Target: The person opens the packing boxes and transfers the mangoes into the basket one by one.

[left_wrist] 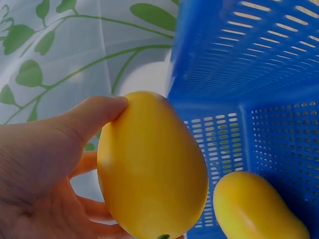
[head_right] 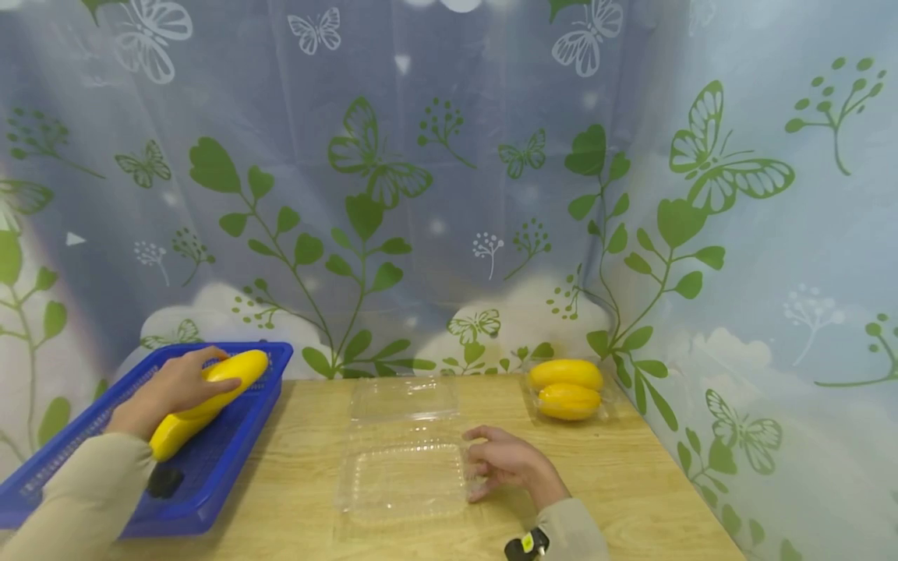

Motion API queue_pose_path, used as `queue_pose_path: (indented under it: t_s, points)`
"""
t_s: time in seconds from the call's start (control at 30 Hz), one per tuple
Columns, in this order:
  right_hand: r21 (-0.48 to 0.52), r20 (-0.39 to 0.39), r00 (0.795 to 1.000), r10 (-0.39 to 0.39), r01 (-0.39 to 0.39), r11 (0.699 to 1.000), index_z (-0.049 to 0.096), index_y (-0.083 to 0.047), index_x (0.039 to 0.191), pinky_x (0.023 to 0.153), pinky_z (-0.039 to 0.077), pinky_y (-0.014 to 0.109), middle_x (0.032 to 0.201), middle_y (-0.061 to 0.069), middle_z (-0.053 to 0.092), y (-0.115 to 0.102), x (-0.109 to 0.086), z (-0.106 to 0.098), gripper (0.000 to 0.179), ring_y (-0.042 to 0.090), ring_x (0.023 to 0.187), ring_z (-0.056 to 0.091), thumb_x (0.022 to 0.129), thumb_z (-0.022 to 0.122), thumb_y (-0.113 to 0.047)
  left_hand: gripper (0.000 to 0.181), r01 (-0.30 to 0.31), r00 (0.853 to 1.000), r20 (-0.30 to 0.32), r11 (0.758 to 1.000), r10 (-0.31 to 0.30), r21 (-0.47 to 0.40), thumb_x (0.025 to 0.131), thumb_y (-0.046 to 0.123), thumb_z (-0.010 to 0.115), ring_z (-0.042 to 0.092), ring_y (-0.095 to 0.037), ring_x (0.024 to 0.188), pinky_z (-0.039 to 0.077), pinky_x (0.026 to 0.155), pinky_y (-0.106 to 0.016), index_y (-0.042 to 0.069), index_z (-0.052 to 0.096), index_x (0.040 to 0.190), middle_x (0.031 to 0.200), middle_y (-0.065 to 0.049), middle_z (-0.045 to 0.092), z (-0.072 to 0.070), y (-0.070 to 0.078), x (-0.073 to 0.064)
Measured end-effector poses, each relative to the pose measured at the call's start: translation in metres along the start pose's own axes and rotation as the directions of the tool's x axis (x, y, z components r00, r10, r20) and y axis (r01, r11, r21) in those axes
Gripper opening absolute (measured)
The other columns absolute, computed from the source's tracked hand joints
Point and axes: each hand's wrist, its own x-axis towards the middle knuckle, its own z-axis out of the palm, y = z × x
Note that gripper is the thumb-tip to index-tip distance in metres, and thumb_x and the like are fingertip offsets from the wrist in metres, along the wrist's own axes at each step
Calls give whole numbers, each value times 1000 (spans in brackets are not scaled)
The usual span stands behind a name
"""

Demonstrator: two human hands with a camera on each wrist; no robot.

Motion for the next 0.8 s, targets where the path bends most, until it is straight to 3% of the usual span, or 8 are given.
queue_pose_path:
  t_s: [0.43,0.8]
  points:
    - [1,1,1000,-6,6,1000,24,10,155,77,65,48,137,32,49,-1,-1,0,62,17,85,63,101,51,-6,71,68,998,15,997,-68,-28,95,41,71,55,-51,110,49,92,-68,-7,47,143,141,-41,49,10,-6,8]
    - [1,5,1000,-6,6,1000,24,10,155,76,65,47,133,29,51,-1,-1,0,62,16,84,61,101,51,-6,70,117,993,40,991,-115,-61,96,38,71,55,-42,98,50,85,-58,-9,46,141,131,-39,55,20,-13,14]
